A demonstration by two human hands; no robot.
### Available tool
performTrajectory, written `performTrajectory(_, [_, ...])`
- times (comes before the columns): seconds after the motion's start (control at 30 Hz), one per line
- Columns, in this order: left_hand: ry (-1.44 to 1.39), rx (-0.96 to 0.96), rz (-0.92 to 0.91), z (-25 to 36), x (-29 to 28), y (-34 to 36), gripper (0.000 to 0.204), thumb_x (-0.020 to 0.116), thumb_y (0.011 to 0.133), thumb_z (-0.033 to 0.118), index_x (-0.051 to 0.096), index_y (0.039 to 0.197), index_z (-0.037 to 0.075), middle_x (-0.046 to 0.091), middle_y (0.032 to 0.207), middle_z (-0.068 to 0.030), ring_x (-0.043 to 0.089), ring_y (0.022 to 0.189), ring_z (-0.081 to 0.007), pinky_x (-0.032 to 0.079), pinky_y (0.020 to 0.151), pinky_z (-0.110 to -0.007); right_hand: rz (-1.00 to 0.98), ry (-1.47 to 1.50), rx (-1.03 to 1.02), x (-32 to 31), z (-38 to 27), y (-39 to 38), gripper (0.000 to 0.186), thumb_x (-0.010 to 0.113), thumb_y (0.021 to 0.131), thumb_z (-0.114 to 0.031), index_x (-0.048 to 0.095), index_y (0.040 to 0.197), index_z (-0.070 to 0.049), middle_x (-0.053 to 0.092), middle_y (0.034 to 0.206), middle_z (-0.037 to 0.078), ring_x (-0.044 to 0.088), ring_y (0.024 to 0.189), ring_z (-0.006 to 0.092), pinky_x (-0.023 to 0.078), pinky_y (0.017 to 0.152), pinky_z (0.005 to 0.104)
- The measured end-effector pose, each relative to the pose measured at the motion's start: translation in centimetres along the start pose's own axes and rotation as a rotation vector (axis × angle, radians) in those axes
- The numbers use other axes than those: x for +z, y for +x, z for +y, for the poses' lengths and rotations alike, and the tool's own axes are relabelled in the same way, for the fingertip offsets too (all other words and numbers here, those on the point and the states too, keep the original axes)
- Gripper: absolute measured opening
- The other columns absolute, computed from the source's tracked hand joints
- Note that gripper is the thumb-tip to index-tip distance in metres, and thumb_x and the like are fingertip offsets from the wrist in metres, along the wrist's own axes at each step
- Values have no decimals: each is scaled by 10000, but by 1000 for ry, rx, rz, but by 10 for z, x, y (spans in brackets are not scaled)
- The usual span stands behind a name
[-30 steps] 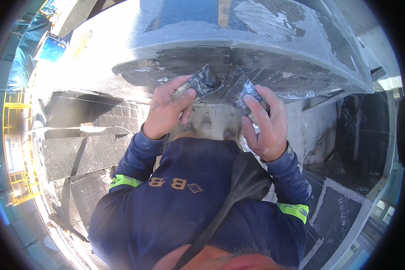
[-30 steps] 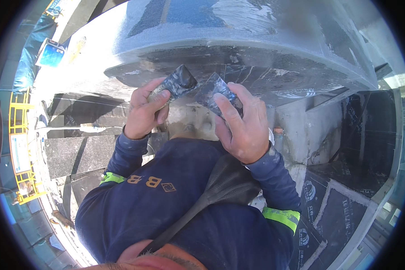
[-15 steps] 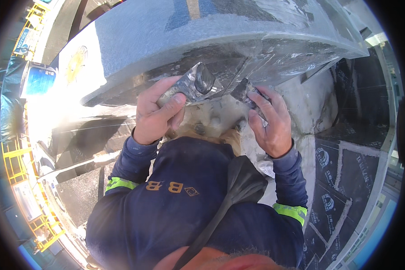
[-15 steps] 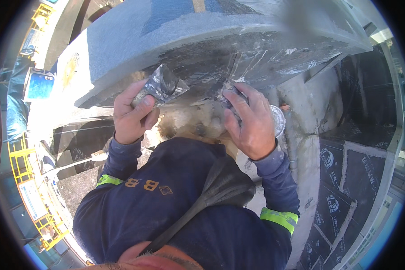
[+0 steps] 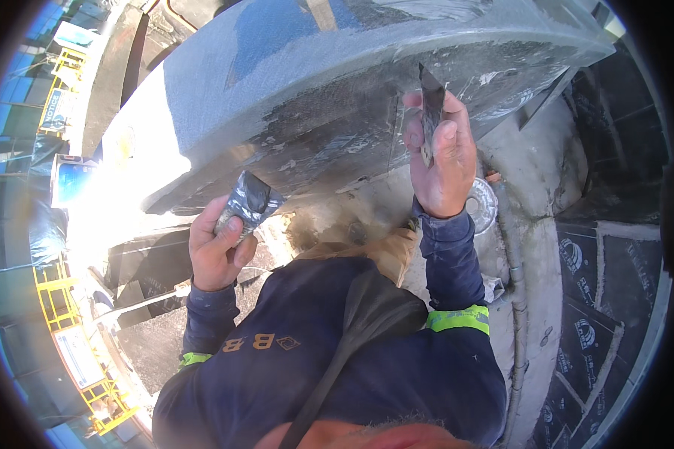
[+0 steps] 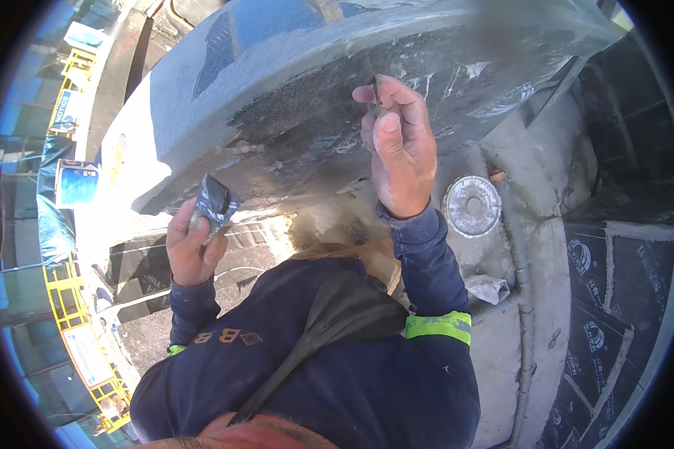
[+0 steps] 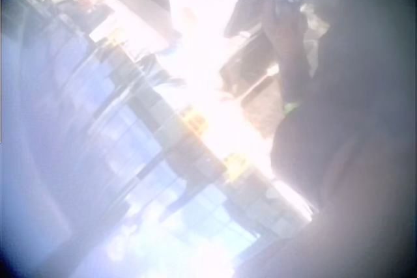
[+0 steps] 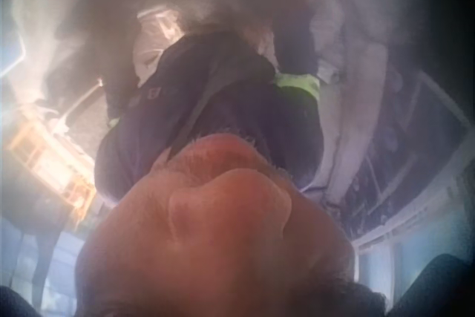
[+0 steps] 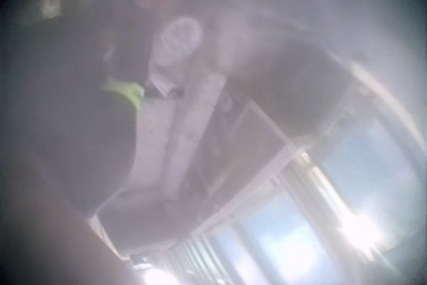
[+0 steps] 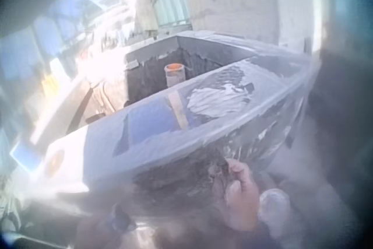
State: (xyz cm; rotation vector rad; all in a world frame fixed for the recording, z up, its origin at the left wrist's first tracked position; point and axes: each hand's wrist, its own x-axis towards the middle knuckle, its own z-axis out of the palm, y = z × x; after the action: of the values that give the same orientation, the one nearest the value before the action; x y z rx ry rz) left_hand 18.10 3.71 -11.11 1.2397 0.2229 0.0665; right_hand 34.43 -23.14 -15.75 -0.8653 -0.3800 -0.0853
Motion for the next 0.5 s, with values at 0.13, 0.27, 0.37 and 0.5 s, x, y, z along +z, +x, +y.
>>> performTrajectory(0.13, [-18, -34, 48, 3, -2, -2, 353, 539, 962, 38, 522, 1309, -24, 669, 1042, -132, 447, 471, -103, 341, 451, -250, 191, -331, -262, 9, 29, 5, 580, 712, 916, -297, 439, 1319, 17, 546, 1173, 144, 535, 1031, 187, 452, 921, 327])
performTrajectory(0.27, [-17, 0, -9, 1, -5, 0, 352, 543, 961, 40, 524, 1307, -26, 667, 1047, -129, 453, 472, -104, 348, 448, -250, 238, -598, -633, 6, 60, 23, 613, 727, 898, -320, 434, 1321, 15, 506, 1188, 167, 513, 1077, 241, 443, 936, 383])
performTrajectory(0.37, [-43, -20, 42, -3, -8, 1, 347, 548, 959, 44, 527, 1297, -31, 670, 1036, -131, 458, 472, -104, 350, 444, -248, 276, -735, -695, 3, 79, 29, 625, 722, 899, -319, 415, 1331, 13, 460, 1230, 177, 508, 1086, 280, 433, 957, 424])
performTrajectory(0.5, [-26, -36, 61, -5, -13, 2, 334, 559, 953, 53, 535, 1274, -36, 674, 1013, -139, 461, 468, -105, 346, 437, -249, 332, -654, -778, 0, 93, 34, 643, 687, 921, -320, 348, 1368, -8, 396, 1267, 183, 530, 1067, 314, 447, 949, 442])
